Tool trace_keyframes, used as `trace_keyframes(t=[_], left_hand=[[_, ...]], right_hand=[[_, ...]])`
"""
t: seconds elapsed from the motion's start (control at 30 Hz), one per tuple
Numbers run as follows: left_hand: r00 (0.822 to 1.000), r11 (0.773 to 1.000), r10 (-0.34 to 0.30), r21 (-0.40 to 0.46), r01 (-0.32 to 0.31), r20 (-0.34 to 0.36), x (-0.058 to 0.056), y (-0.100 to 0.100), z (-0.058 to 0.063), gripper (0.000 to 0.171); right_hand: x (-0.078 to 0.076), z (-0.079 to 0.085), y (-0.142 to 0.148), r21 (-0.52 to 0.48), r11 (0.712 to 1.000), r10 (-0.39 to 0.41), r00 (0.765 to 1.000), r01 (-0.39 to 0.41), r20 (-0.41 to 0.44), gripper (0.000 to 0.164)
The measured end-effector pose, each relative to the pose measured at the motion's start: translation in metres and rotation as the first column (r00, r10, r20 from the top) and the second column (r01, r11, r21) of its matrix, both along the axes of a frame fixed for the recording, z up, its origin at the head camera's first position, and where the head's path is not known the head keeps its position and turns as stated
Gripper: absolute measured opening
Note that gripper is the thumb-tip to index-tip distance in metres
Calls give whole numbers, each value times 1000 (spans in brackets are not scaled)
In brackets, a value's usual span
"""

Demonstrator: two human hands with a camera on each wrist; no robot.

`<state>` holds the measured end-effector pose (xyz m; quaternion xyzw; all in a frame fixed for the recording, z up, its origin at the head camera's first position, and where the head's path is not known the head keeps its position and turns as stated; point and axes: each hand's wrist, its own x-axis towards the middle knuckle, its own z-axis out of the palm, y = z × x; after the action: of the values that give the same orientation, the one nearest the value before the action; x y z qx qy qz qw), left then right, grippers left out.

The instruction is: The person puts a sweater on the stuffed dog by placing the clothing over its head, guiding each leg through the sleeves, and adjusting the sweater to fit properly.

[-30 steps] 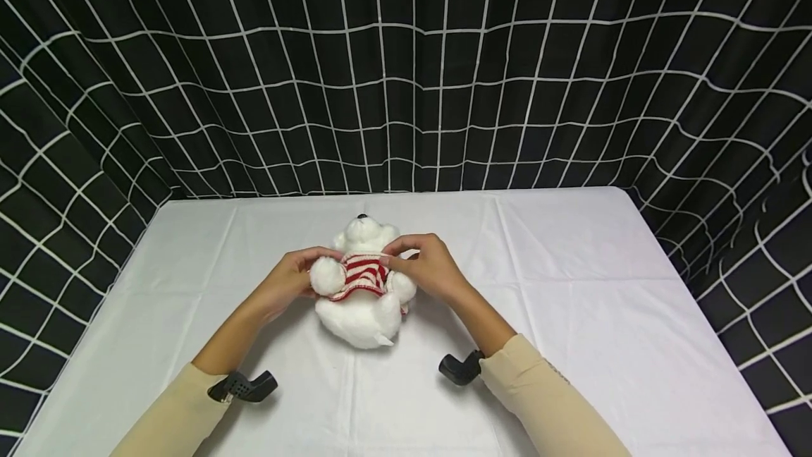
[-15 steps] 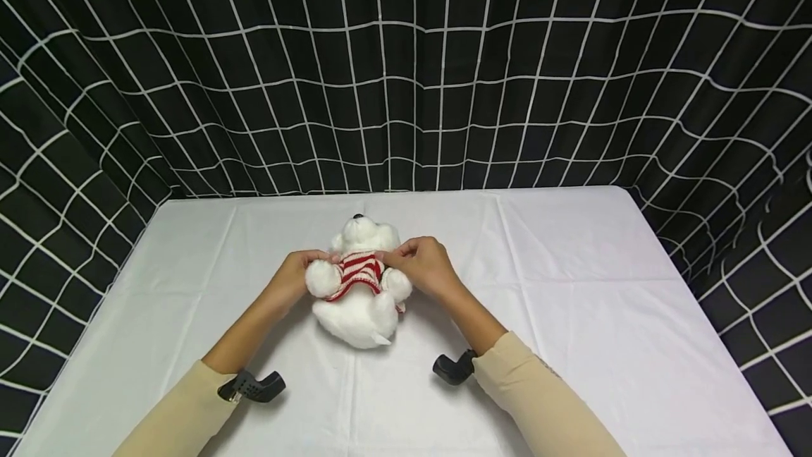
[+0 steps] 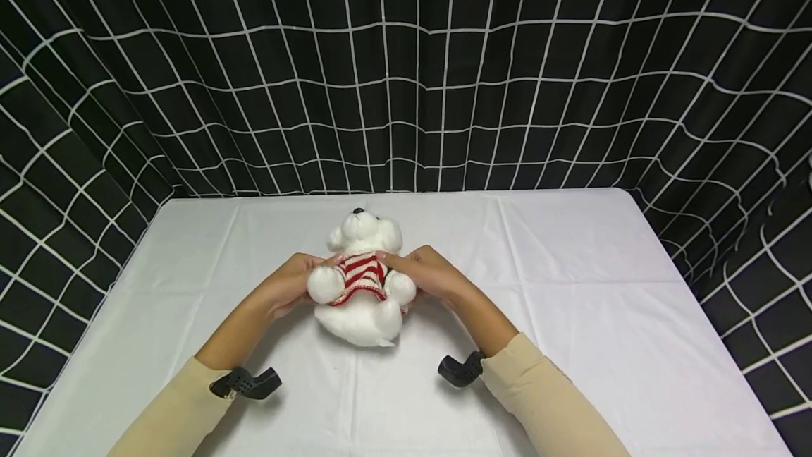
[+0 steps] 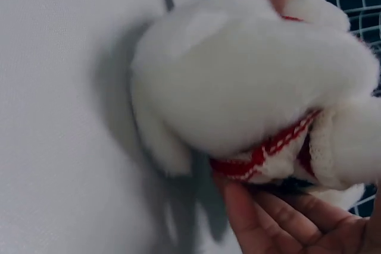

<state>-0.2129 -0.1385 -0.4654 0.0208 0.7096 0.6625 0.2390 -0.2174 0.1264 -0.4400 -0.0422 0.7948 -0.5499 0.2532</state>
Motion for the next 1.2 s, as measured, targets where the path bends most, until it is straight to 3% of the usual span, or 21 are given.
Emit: trace_keyframes(t=[0.2,0.33,0.77,0.93,1.13,1.2], left_hand=[[991,1000,20,-13,-22,-133,-1,4,7,39],[985,999,44,22,-40,-169,-2,7,9,37],[939,993,99,97,-71,-330,3,14,9,39],[908,992,122,45,-114,-401,5,16,2,33],[844,983,131,-43,-179,-520,7,16,-6,20],[831,983,123,-49,-177,-542,8,16,-6,21]], right_hand=[[6,9,1,52,998,-16,986,25,-169,44],[8,11,2,51,998,-7,968,21,-252,42],[10,10,10,-122,992,-13,943,-29,-333,38],[12,8,10,-175,984,-40,928,-27,-371,40],[13,2,9,-176,984,-63,875,-25,-480,36],[13,-2,10,-169,985,-64,861,-26,-505,36]])
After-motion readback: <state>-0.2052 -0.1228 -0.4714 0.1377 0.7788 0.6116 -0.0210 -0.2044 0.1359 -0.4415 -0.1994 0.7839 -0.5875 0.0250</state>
